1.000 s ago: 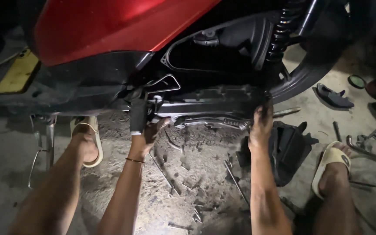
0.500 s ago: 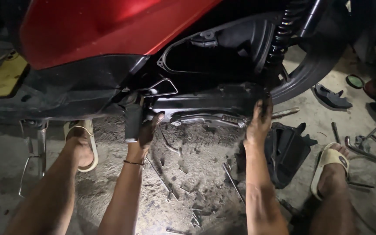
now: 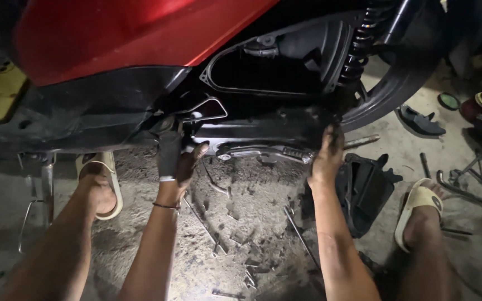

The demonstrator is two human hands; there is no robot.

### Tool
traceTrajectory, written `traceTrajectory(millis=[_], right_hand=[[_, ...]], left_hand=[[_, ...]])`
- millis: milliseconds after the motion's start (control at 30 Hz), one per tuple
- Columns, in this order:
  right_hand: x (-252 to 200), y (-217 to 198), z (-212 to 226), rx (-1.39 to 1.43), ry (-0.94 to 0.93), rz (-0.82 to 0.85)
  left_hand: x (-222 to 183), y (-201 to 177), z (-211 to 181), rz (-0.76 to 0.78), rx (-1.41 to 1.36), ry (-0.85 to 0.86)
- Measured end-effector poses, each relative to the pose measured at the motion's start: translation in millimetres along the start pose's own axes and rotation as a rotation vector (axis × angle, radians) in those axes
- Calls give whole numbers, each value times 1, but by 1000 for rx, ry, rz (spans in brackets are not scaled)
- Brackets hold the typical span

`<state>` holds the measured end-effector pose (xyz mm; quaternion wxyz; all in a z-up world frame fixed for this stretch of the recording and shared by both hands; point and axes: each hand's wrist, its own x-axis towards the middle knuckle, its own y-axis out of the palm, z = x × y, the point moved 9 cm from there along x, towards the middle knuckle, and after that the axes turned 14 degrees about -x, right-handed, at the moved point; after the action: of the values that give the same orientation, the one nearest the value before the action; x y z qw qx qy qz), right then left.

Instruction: Removing the engine cover of a motorcycle using a T-handle wrench

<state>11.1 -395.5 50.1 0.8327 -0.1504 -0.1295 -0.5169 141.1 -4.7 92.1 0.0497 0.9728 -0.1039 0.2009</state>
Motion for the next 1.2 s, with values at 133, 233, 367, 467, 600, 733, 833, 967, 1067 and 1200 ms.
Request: traceTrajectory(millis=[133,233,367,467,600,733,833,967,1067,1200], right_hand=[[1,6,4,54,8,2],[-2,1,29,39,21,2],[0,2,32,34,32,-9],[6,5,23,91,46,-13],[9,1,16,35,25,-1],[8,5,-2,29,59,36],[6,13,17,58,88,28],[5,5,14,20,82,-29],[2,7,32,46,101,-74],[7,9,34,2,52,-67]], left_hand=[[1,-3,5,-8,3,-8],[4,-4,12,-11,9,-16],[4,-5,26,-39,-81,-29],[9,-10,31,-35,-119,-33],[18,-21,34,-53,-179,-25],[2,-16,39,-77,-144,-97],[7,-21,28,-80,23,-94],[4,-21,26,-166,-147,-96],[5,-13,5,-127,-56,-51],[2,-14,14,-109,-49,-102]])
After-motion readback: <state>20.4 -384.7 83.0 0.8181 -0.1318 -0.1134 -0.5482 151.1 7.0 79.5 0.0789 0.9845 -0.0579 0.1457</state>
